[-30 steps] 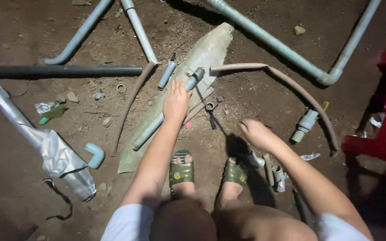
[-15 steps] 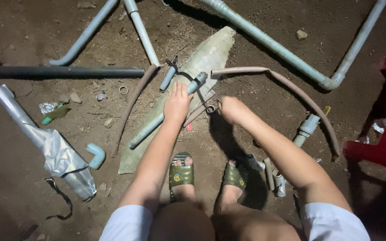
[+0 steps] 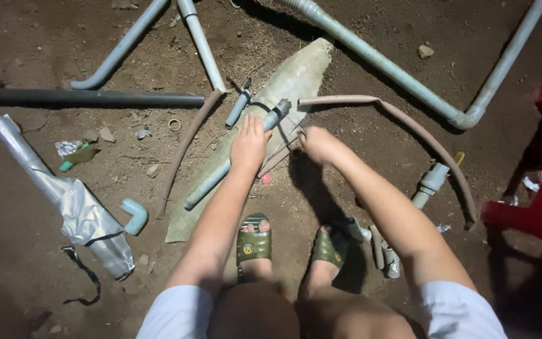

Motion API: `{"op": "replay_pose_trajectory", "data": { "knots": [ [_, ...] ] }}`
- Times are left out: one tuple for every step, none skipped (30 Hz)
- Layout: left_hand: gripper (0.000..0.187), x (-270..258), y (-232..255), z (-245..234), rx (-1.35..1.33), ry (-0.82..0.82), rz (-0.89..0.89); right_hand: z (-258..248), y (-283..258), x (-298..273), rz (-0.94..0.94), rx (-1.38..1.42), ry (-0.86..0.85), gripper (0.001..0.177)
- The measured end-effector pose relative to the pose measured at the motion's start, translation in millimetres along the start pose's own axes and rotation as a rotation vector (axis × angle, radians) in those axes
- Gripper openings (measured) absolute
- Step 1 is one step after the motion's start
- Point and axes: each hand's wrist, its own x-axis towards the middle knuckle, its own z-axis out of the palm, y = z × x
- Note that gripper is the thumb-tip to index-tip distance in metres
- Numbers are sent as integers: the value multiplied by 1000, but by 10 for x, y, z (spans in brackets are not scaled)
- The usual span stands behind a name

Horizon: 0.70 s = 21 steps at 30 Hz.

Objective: The person sits on a stool and uses a hacksaw to cut a PVC pipe resting on a concrete slab. They then pick up a pipe fitting and a flexible hose, connect them together, and finally wrap a piece of aluminum foil around a metal bar.

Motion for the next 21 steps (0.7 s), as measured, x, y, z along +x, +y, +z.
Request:
{"op": "replay_pose_trajectory", "data": {
  "knots": [
    [61,-20,1,25,4,-4,2,36,30,84,-2,5,-3,44],
    [60,-25,1,51,-5,0,-9,72,63,154,-5,-15,17,44],
    [60,-32,-3,74,-14,5,-21,110,91,224,-8,-35,37,43],
    [60,-26,7,71,-18,11,-17,139,158,60,-4,-37,45,43],
    [60,-26,8,68,-29,2,-23,177,217,-102,-3,18,14,41],
    [59,-76,3,50,-36,-11,-37,243,265,-269,-6,69,-25,39],
    [59,-3,-1,82,-37,-10,-43,138,320,-474,-7,64,-27,39],
    [60,-24,-2,88,-31,-12,-47,106,373,-728,65,91,-40,41],
    [60,-40,0,98,-24,-15,-51,64,428,-978,138,117,-53,44],
    [60,-41,-7,71,-22,-15,-51,43,479,-1076,136,118,-54,44],
    [61,-38,-8,39,-37,-30,-47,15,532,-1178,162,101,-66,45],
    [61,-23,14,17,-54,-42,-44,-30,601,-1284,189,80,-77,47],
    [61,7,-9,28,-54,-40,-45,-48,537,-1194,189,79,-75,47],
    [61,0,-12,34,-47,-45,-44,-48,484,-1130,165,62,-87,47],
    [61,-9,-11,41,-40,-51,-44,-46,435,-1067,141,45,-99,47],
    [61,4,-14,55,-38,-51,-44,-23,406,-802,139,45,-100,47],
    [61,15,-15,69,-37,-43,-40,1,379,-538,92,19,-61,47],
    [60,-51,-13,57,-35,-47,-37,88,350,-314,46,-1,-32,47],
    [60,-77,15,26,-32,-59,-38,33,243,-260,47,4,-43,47],
    [60,-39,18,8,-17,-51,-40,-62,122,-170,21,-12,-51,47],
    [60,2,22,-18,-1,-42,-41,-162,-4,-85,-5,-28,-58,48]
  ]
}}
